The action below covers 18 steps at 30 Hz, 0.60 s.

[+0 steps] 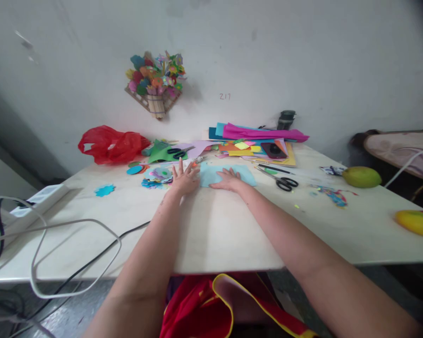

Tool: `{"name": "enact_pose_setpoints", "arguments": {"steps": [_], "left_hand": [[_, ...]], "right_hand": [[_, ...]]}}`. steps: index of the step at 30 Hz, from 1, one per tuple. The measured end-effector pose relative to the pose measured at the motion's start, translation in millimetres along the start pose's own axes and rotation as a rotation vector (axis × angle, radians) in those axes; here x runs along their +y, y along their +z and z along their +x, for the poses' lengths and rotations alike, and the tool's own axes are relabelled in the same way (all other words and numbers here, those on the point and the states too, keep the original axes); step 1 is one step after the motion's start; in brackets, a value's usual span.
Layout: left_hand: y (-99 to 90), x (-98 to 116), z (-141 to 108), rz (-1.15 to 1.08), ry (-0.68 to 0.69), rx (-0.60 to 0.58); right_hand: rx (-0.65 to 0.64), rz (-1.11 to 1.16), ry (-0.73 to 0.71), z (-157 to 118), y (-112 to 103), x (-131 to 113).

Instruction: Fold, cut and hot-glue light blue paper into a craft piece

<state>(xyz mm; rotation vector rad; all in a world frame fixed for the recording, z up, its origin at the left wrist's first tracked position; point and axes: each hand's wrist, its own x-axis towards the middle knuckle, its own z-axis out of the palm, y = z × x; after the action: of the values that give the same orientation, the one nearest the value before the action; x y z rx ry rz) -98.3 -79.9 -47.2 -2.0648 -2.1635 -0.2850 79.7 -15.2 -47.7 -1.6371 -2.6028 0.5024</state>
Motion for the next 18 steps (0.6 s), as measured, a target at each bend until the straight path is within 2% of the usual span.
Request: {"name": "enact_pose_setpoints", "arguments": {"steps": [6,14,18], "left_hand": [[-8.3,-13.8,-2.2,0.063,0.071,-0.023],[-10.5,-19.0,-3.4,0.057,0.085,-0.075],[-11.3,-17.8,-3.5,0.053,0.080,-0.084]], "right_hand": [[0.051,-0.006,-0.064,-2.3,-0.4,-1.8],[0.301,0.026,-0.343,-0.4,7.2,-16.3],[0.365,-0.001,-0.421,0.3,14.1,-23.4]]}}
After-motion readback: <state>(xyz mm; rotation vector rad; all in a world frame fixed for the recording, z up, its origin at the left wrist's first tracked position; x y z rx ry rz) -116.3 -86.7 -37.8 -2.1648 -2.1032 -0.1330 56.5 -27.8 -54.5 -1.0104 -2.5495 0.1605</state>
